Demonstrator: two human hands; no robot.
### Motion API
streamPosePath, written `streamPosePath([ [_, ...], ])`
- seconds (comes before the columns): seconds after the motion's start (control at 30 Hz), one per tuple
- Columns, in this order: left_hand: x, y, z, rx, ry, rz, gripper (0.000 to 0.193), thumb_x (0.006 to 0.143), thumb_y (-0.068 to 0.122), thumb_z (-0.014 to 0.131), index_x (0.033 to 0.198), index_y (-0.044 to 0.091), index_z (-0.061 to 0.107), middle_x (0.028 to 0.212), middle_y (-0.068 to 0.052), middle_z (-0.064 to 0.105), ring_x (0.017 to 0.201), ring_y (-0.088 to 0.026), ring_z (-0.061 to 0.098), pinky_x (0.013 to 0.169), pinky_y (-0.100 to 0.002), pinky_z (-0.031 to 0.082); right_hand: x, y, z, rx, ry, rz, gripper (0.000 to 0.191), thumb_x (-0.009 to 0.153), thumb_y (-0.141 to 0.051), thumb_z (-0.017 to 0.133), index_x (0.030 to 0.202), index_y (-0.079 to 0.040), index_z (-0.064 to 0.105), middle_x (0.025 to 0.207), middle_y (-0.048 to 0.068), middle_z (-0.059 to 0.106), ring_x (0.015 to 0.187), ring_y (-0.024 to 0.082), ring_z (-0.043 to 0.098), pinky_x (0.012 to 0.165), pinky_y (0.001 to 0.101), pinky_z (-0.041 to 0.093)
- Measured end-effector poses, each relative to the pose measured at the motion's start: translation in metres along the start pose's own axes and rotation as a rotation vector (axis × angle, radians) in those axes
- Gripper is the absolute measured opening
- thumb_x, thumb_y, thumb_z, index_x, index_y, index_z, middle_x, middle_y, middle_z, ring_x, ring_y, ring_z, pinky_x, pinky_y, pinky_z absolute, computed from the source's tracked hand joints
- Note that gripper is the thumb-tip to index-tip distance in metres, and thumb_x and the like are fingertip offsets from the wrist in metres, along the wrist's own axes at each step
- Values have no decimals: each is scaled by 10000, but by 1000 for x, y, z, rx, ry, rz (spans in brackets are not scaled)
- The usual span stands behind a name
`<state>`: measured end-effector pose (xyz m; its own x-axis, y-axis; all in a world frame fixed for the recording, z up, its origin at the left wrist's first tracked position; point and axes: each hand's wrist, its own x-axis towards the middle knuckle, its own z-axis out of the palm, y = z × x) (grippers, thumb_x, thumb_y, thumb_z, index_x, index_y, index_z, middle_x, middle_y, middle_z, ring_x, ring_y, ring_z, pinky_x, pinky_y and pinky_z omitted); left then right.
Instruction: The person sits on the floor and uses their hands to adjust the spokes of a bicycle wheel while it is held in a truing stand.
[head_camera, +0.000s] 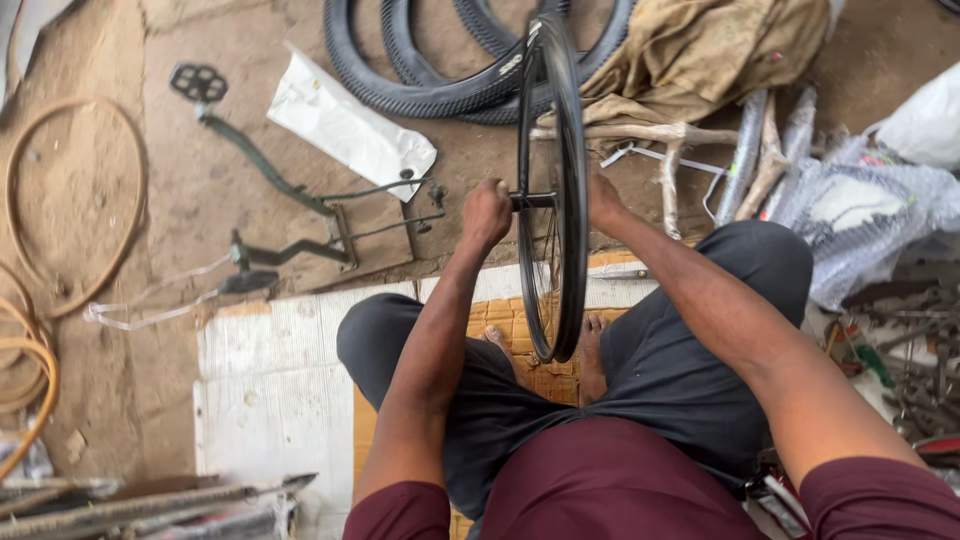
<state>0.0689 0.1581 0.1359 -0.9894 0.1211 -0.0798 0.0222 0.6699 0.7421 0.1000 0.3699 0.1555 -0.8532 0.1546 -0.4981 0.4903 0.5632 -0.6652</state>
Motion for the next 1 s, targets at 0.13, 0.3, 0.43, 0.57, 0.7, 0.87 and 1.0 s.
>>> streamPosePath([
  [0.13, 1, 4, -4, 4, -56, -87, 405, 1042, 293, 453, 1195, -4, 683, 1043, -288, 713, 1015, -447, 676, 902, -536, 486, 8, 6, 3, -235, 116, -295, 349, 926, -348, 542, 1012, -26, 649, 967, 214, 668, 892, 364, 694, 875, 497, 570],
  [0.3, 2, 4, -5, -14, -27, -79, 394, 1039, 288, 457, 1193, 1, 679, 1010, -279, 717, 991, -442, 685, 889, -533, 493, 12, 1, 2, -206, 175, -352, 409, 986, -417, 547, 1093, -36, 653, 967, 215, 664, 916, 374, 662, 893, 517, 550],
  [0.43, 3, 4, -4, -9, -9, -59, 376, 1031, 277, 464, 1156, 8, 694, 1000, -276, 716, 995, -461, 667, 884, -541, 482, 7, -4, -1, -110, -6, -22, 461, 1040, -447, 491, 993, -19, 653, 919, 150, 643, 853, 312, 671, 871, 489, 602],
  [0.57, 3, 10, -5, 0, -29, -70, 372, 1041, 279, 452, 1125, 9, 694, 977, -270, 723, 980, -452, 671, 882, -544, 477, 9, 2, -1, -193, 99, -207, 352, 998, -362, 583, 904, -29, 643, 882, 119, 620, 820, 266, 645, 831, 461, 577],
  [0.7, 2, 15, -6, -81, -146, -197, 382, 1057, 294, 399, 1165, 21, 642, 934, -238, 731, 896, -407, 712, 824, -535, 510, 15, 11, -1, -139, 140, -401, 259, 769, -306, 781, 827, -97, 640, 814, 48, 642, 786, 242, 643, 755, 448, 526],
  [0.87, 3, 11, 2, -41, -15, -48, 370, 1047, 279, 448, 1135, 8, 684, 963, -267, 714, 940, -435, 680, 862, -548, 484, 16, 10, -5, -296, 79, -212, 156, 884, -154, 574, 765, -59, 607, 735, 126, 649, 701, 270, 664, 731, 459, 563],
  [1.0, 6, 5, 7, -48, 4, -66, 363, 1028, 282, 472, 1121, 15, 701, 974, -280, 718, 964, -446, 678, 880, -551, 482, 11, 6, -7, -261, 82, -187, 275, 993, -231, 538, 826, -32, 628, 783, 157, 673, 750, 285, 680, 768, 483, 558],
])
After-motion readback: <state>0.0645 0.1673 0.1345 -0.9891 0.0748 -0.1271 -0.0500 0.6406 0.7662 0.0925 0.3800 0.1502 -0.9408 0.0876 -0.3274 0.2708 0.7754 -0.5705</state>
